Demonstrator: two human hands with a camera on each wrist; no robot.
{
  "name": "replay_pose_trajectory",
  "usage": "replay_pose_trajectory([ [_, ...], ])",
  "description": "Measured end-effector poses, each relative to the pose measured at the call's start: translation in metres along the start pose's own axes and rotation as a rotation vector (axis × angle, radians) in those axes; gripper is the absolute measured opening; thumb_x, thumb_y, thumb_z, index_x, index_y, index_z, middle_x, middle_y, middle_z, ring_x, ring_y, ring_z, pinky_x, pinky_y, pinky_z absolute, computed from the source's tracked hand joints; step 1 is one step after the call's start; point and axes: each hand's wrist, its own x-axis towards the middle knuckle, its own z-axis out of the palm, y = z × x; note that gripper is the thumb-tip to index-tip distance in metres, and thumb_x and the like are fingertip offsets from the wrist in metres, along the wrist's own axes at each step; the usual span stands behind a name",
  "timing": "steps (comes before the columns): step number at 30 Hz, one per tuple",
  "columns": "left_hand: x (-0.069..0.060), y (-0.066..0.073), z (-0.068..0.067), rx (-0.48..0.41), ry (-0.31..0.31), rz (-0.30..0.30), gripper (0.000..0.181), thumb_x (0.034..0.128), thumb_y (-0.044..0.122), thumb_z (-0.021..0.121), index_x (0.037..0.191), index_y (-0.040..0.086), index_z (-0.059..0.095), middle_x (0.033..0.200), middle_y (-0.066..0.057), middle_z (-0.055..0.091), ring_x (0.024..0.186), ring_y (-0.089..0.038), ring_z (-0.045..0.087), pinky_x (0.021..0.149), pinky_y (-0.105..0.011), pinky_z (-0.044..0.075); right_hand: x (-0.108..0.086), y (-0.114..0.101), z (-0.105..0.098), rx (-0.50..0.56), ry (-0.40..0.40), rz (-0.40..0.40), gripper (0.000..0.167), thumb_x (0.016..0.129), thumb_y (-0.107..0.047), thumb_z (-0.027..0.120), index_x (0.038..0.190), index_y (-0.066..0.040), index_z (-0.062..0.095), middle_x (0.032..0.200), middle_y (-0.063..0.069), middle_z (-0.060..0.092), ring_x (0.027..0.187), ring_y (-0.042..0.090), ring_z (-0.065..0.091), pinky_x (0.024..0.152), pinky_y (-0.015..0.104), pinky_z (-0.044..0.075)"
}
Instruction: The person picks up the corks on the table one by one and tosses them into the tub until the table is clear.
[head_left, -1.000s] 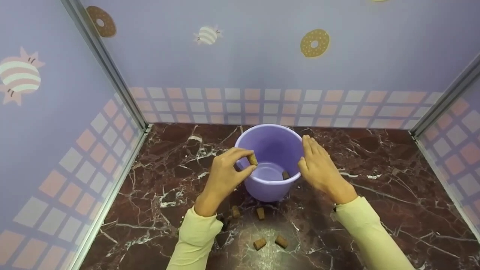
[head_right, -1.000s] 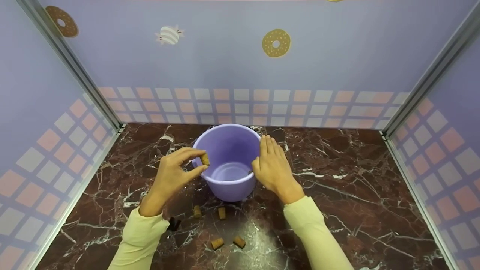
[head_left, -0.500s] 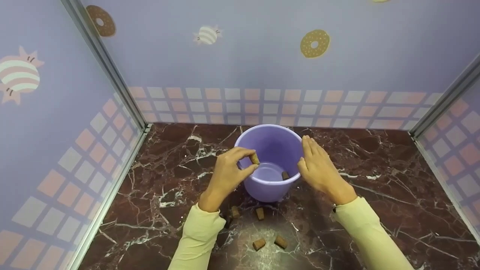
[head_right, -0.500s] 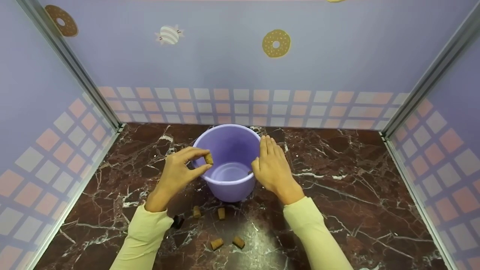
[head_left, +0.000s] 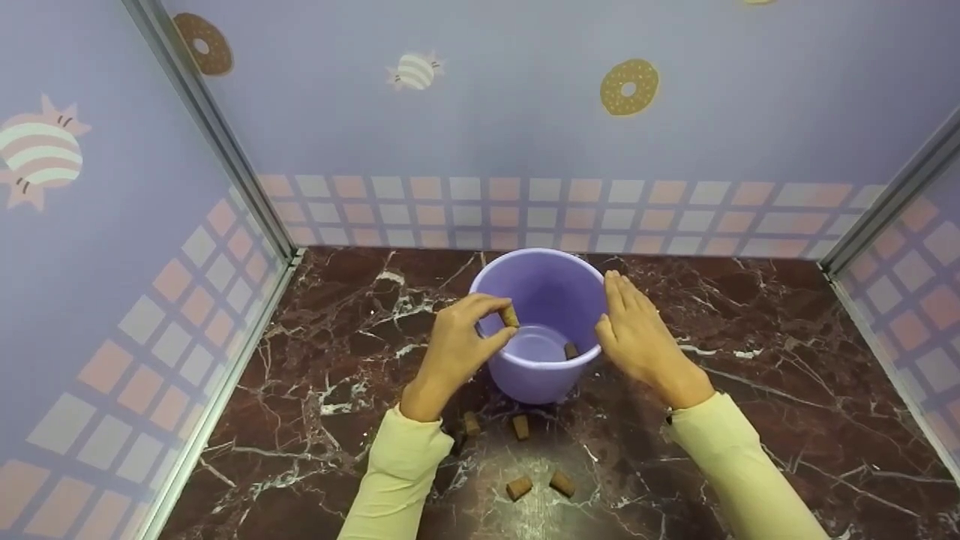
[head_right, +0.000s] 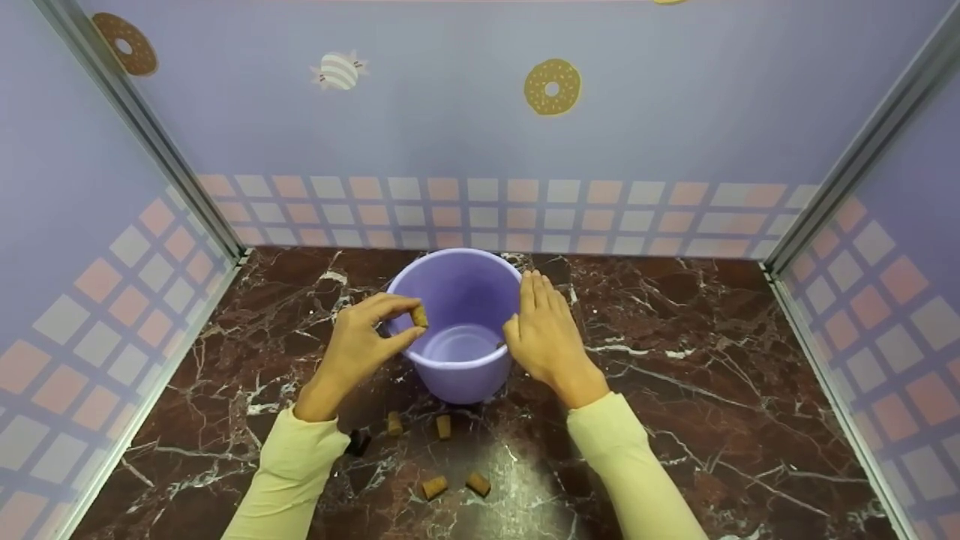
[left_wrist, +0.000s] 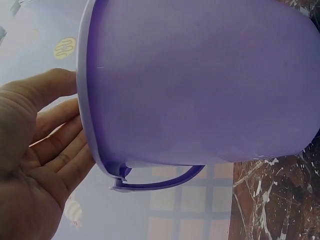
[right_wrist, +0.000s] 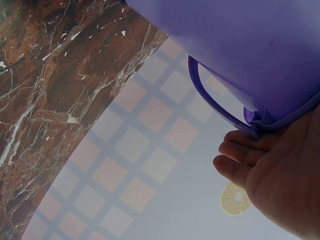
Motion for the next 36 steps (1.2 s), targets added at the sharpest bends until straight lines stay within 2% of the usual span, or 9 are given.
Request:
replay_pose_trajectory([
  [12,0.0006,-0.0012,0.0019,0.012,0.001,-0.021,0.033,0.0803,-0.002,0.089,0.112,-0.005,0.079,0.105,-0.010,0.078,0.101,-0.028,0.075,0.096,-0.040,0.059,-0.0004,0.0007,0.0005,0.009,0.014,-0.005,0.066,0.104,-0.013,0.042,0.158,0.020,0.023,0.166,0.037,0.025,0.155,0.052,0.023,0.128,0.058,0.018],
  [19,0.0003,0.0007,0.0010,0.018,-0.011,-0.046,0.036,0.0816,0.002,0.090,0.115,-0.004,0.078,0.110,-0.015,0.077,0.103,-0.030,0.075,0.096,-0.038,0.059,0.0002,0.0007,0.0007,0.004,0.016,-0.009,0.066,0.104,-0.011,0.045,0.158,0.020,0.024,0.166,0.037,0.025,0.155,0.052,0.024,0.128,0.059,0.019],
  [36,-0.0020,0.0026,0.0012,0.020,-0.010,-0.037,0.036,0.0823,0.002,0.089,0.116,-0.005,0.077,0.112,-0.016,0.077,0.105,-0.031,0.074,0.098,-0.040,0.059,-0.0005,-0.0002,-0.0010,0.020,-0.011,0.014,0.067,0.104,-0.013,0.040,0.159,0.019,0.021,0.167,0.036,0.022,0.156,0.051,0.021,0.128,0.059,0.017],
])
